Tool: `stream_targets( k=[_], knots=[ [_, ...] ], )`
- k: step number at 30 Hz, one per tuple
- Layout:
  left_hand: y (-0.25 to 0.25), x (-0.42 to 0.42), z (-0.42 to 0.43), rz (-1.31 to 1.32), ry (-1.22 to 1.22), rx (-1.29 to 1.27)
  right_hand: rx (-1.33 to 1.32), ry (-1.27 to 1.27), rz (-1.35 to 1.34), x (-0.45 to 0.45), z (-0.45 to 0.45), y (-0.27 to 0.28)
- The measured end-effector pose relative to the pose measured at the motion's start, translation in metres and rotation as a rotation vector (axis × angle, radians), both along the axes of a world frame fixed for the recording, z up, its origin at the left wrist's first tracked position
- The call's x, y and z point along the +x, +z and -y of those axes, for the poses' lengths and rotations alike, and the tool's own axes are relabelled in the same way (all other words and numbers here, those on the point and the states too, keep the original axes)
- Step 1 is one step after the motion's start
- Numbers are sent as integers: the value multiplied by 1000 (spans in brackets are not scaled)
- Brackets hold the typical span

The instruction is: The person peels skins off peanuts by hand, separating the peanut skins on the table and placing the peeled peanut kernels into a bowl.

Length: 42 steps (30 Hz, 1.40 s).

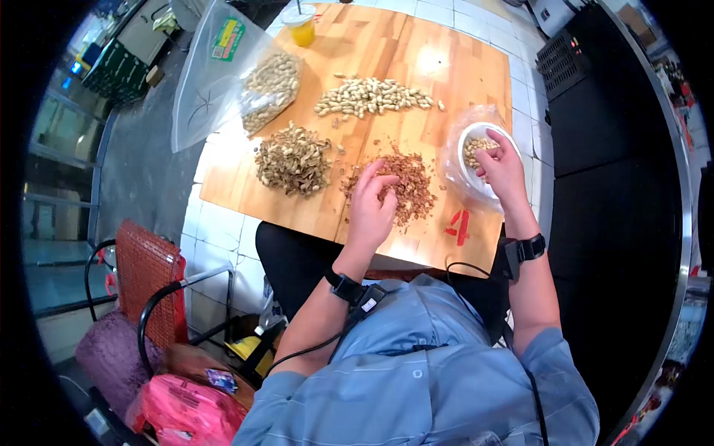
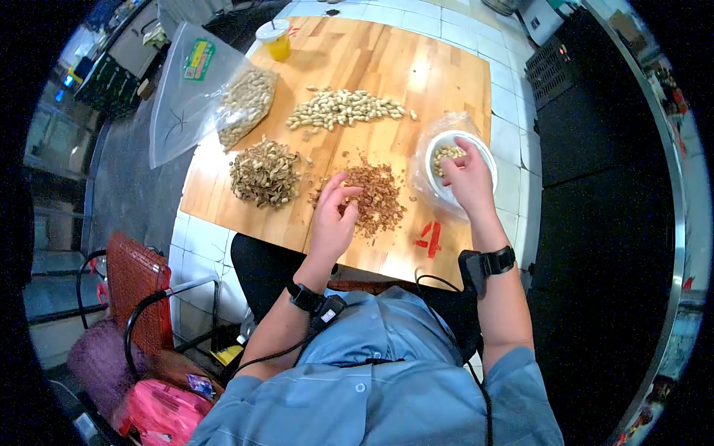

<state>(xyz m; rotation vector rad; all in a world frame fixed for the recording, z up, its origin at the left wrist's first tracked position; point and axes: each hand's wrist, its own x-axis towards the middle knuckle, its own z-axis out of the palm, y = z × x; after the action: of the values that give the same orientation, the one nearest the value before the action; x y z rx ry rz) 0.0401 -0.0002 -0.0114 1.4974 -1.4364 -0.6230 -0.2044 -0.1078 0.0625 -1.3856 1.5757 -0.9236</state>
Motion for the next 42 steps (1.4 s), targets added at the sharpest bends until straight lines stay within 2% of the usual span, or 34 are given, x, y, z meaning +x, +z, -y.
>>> stream_targets(
  k=[4,7,10,13,18,21,24,28,32,34,37,42],
  knots=[
    [-3,11,-2,-175,68,84,13,305,-9,66,13,-4],
    [13,22,-8,-251,112,125,-148,506,-301,123,43,-21],
    [9,34,-9,-245,135,61,-339,565,-399,168,77,-57],
    [-1,42,-11,-223,159,1,-451,545,-643,201,97,-74],
    [-3,47,-17,-256,160,3,-509,509,-756,220,104,-89],
    [-8,48,-17,-271,156,9,-541,507,-740,218,111,-98],
    [-6,50,-14,-239,190,7,-377,466,-598,209,103,-86],
    [-10,53,-7,-232,200,32,-514,608,-485,208,73,-67],
    [-10,52,-10,-185,180,19,-484,696,-437,231,58,-76],
    [-12,52,-17,-125,179,-15,-496,697,-471,239,55,-89],
    [-15,51,-26,-251,183,69,-532,734,-520,244,53,-98],
    [-15,51,-28,-252,175,60,-501,736,-603,247,48,-97]
  ],
)
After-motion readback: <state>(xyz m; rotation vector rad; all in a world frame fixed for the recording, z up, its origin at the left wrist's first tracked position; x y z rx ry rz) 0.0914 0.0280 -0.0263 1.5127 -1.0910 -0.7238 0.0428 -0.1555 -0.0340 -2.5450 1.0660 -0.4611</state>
